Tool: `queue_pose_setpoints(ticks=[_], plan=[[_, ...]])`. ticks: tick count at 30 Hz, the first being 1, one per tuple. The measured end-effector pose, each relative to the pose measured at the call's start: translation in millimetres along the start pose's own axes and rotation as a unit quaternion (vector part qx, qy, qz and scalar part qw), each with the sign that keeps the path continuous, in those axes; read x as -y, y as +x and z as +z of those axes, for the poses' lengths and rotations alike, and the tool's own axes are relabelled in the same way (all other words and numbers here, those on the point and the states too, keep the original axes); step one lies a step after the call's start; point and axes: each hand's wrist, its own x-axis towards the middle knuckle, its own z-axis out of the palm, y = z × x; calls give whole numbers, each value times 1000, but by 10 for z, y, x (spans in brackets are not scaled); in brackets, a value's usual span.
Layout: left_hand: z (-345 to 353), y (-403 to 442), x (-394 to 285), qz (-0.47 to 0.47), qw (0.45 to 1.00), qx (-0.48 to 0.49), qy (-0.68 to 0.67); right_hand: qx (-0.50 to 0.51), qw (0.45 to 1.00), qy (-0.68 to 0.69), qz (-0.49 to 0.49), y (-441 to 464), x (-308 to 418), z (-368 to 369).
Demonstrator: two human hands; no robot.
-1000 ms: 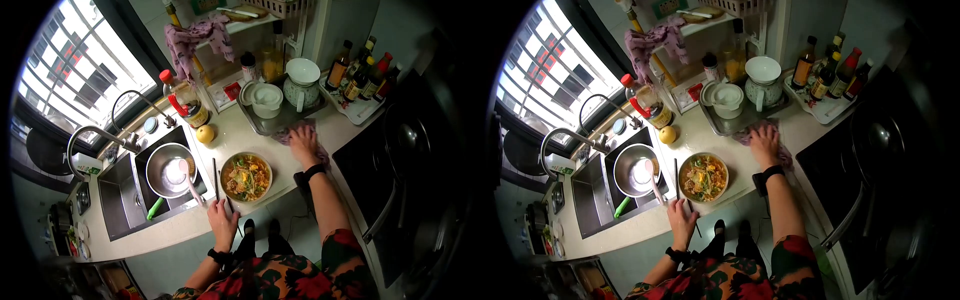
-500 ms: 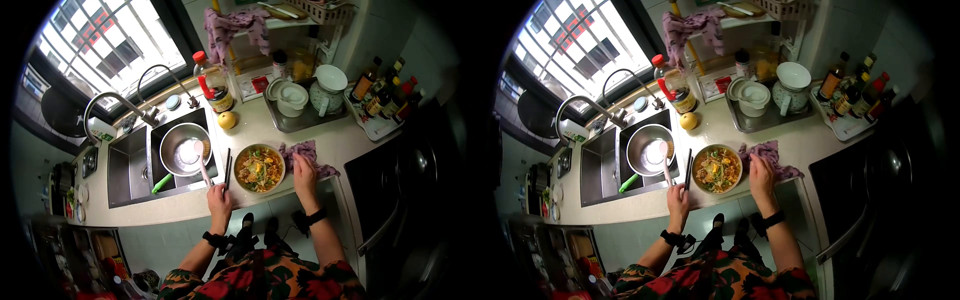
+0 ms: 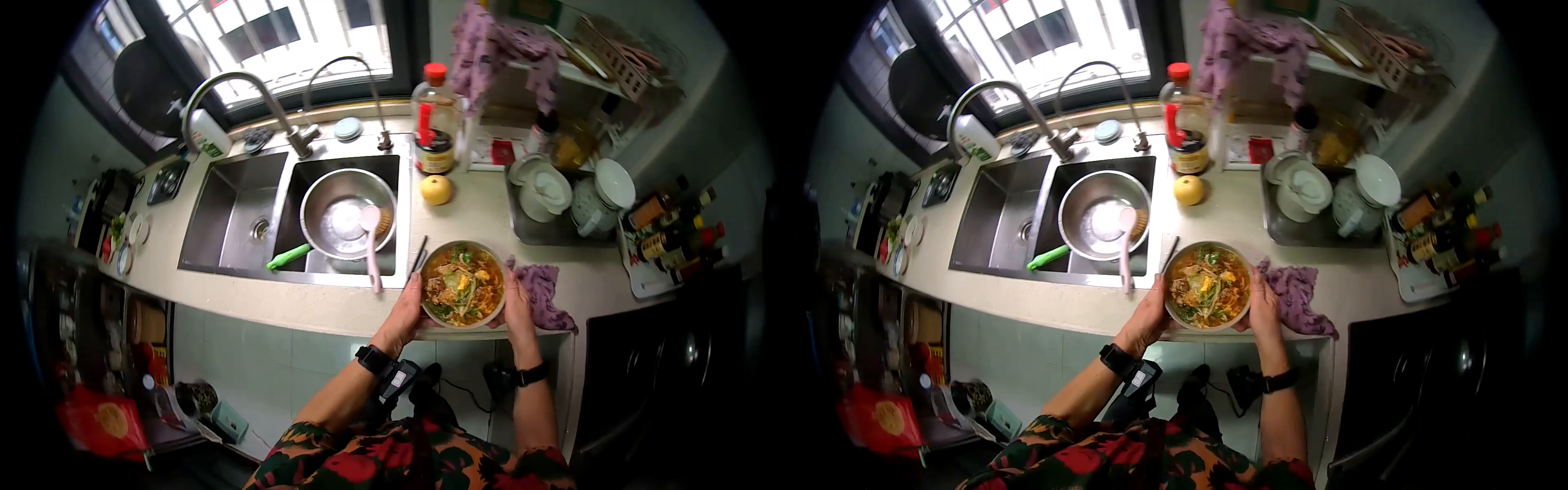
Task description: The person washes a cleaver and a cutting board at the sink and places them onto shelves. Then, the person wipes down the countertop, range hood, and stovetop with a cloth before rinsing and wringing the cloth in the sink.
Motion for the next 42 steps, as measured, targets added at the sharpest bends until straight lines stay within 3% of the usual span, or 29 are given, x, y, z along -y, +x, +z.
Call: queue_pose_setpoints(ticks=[2,4,6,8,11,19,27,32,34,38,41,42], plan=[[-114,-52,-27,-7,998,10,-58,3,998,-12,60,-167,433,165],[-246,-191,-98,14,999,19,-35,-27,996,-33,-81,12,108,287],[-511,-162,20,53,997,-5,-60,55,998,-1,-3,-204,538,538],[-652,-562,-306,19,998,-29,-44,71,997,-11,16,-374,762,886],[-1059,-892,-476,64,993,-82,-53,123,992,-18,11,-581,838,1385],[-2801,-1958,-1055,95,978,-178,-46,225,974,-15,26,-999,719,3395],[-4703,-2660,-1671,106,951,-290,-31,348,929,12,128,-1145,664,5636],[-5621,-2789,-2030,103,936,-334,-29,390,913,0,119,-1032,608,6707],[-5953,-2767,-2136,148,916,-371,-28,406,905,-16,126,-1000,678,7060],[-6480,-2726,-2270,147,910,-386,-20,407,901,-31,150,-877,590,7558],[-7002,-2516,-2179,147,897,-418,-17,371,918,-44,130,-840,605,7813],[-7081,-2548,-2194,151,908,-389,34,395,910,-67,105,-774,510,7914]])
